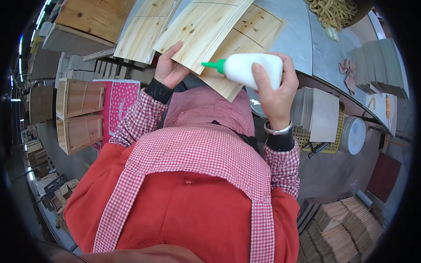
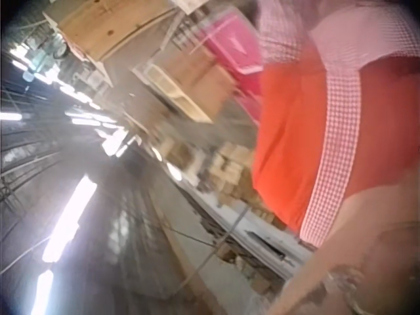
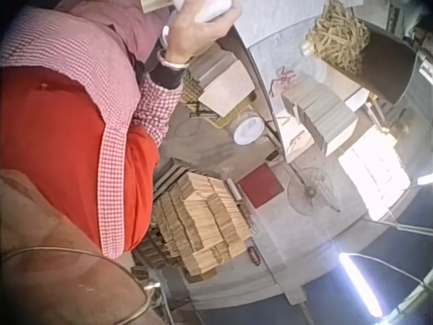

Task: Applying glue to wooden boards and assembling them into small boxes.

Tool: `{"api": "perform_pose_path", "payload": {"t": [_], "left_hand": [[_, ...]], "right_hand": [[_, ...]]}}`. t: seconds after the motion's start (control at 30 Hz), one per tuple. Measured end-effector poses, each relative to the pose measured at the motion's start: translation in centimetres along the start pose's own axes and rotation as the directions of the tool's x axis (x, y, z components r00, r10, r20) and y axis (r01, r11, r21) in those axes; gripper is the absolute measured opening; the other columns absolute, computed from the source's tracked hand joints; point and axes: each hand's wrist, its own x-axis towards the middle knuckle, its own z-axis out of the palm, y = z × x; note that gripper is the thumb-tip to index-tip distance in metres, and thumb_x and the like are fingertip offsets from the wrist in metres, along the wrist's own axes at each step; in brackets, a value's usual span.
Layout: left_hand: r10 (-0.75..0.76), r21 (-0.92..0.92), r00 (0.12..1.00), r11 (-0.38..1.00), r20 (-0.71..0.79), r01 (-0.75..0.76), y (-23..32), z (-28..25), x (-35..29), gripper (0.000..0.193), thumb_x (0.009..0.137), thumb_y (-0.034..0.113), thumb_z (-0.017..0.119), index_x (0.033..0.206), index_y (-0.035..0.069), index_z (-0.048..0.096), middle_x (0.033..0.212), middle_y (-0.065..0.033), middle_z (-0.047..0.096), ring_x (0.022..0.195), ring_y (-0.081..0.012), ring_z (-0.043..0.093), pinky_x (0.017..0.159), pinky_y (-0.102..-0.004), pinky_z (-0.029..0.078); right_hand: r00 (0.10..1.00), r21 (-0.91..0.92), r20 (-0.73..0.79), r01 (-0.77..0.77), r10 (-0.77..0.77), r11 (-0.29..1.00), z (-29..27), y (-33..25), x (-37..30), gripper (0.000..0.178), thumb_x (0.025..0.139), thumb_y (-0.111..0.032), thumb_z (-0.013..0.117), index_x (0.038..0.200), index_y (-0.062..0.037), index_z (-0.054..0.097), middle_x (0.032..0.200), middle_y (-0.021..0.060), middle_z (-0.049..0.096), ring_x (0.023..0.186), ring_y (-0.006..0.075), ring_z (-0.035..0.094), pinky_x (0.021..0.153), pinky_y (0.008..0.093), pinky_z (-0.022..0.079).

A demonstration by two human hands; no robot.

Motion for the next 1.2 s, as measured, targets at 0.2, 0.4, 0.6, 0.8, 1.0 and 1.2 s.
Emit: {"api": "perform_pose_path", "payload": {"t": [0.2, 0.4, 0.6, 0.8, 1.0, 1.2], "left_hand": [[-0.002, -0.054, 1.0, 0.999, -0.021, 0.001, 0.4, 0.4, 0.4, 0.05, 0.092, 0.013, 0.052, 0.136, 0.001, 0.032, 0.135, -0.0183, 0.044, 0.126, -0.0315, 0.043, 0.108, -0.049, 0.034], [0.078, 0.023, 0.997, 0.997, -0.03, -0.077, 0.6, 1.1, 0.8, 0.051, 0.093, 0.014, 0.05, 0.138, 0.001, 0.031, 0.138, -0.0188, 0.042, 0.127, -0.0324, 0.042, 0.109, -0.0472, 0.032], [0.076, -0.043, 0.997, 0.996, 0.012, -0.076, 0.7, 0.2, 0.0, 0.051, 0.091, 0.011, 0.052, 0.137, 0.001, 0.032, 0.136, -0.018, 0.043, 0.127, -0.0316, 0.043, 0.108, -0.0463, 0.033], [0.006, -0.074, 1.0, 0.997, 0.008, -0.005, 0.3, 0.3, -3.0, 0.053, 0.092, 0.012, 0.049, 0.14, 0.0, 0.028, 0.139, -0.0202, 0.04, 0.128, -0.0325, 0.041, 0.109, -0.0462, 0.031], [0.01, -0.011, 0.999, 1.0, -0.043, -0.01, 0.0, -0.2, -4.3, 0.055, 0.091, 0.011, 0.052, 0.139, 0.0, 0.028, 0.137, -0.0207, 0.042, 0.126, -0.0326, 0.043, 0.108, -0.0455, 0.034], [0.001, -0.008, 0.999, 1.0, -0.032, -0.001, 0.1, 0.0, -4.3, 0.057, 0.089, 0.01, 0.054, 0.139, 0.0, 0.029, 0.137, -0.0205, 0.043, 0.125, -0.0326, 0.044, 0.107, -0.0452, 0.035]], "right_hand": [[0.996, -0.058, -0.036, 0.076, -0.078, 0.995, 0.8, 0.1, -0.1, 0.031, 0.086, -0.024, 0.065, 0.106, -0.0035, 0.053, 0.083, 0.0016, 0.057, 0.063, 0.0053, 0.052, 0.046, 0.0183, 0.04], [0.985, -0.119, 0.037, 0.169, -0.166, 0.978, 0.7, 0.0, -0.4, 0.03, 0.084, -0.018, 0.068, 0.104, -0.001, 0.053, 0.085, 0.0059, 0.058, 0.072, 0.0105, 0.055, 0.06, 0.0234, 0.046], [0.982, 0.092, -0.166, 0.105, -0.088, 0.99, 0.3, 0.3, 1.2, 0.031, 0.087, -0.021, 0.063, 0.107, -0.001, 0.049, 0.085, 0.0073, 0.057, 0.061, 0.0117, 0.054, 0.047, 0.0222, 0.043], [0.926, 0.199, -0.378, 0.103, -0.021, 0.975, -1.4, 1.3, 6.7, 0.035, 0.088, -0.023, 0.063, 0.108, 0.0005, 0.047, 0.086, 0.0094, 0.056, 0.058, 0.0131, 0.054, 0.046, 0.0232, 0.042], [0.857, 0.047, -0.483, 0.234, -0.183, 0.971, -2.2, 2.5, 11.6, 0.04, 0.084, -0.025, 0.068, 0.106, 0.0012, 0.047, 0.086, 0.0097, 0.057, 0.057, 0.0133, 0.057, 0.045, 0.0245, 0.047], [0.799, -0.111, -0.534, 0.256, -0.275, 0.96, -3.1, 3.0, 14.2, 0.042, 0.082, -0.026, 0.07, 0.105, 0.0019, 0.048, 0.086, 0.0104, 0.058, 0.061, 0.0146, 0.059, 0.046, 0.0258, 0.049]]}}
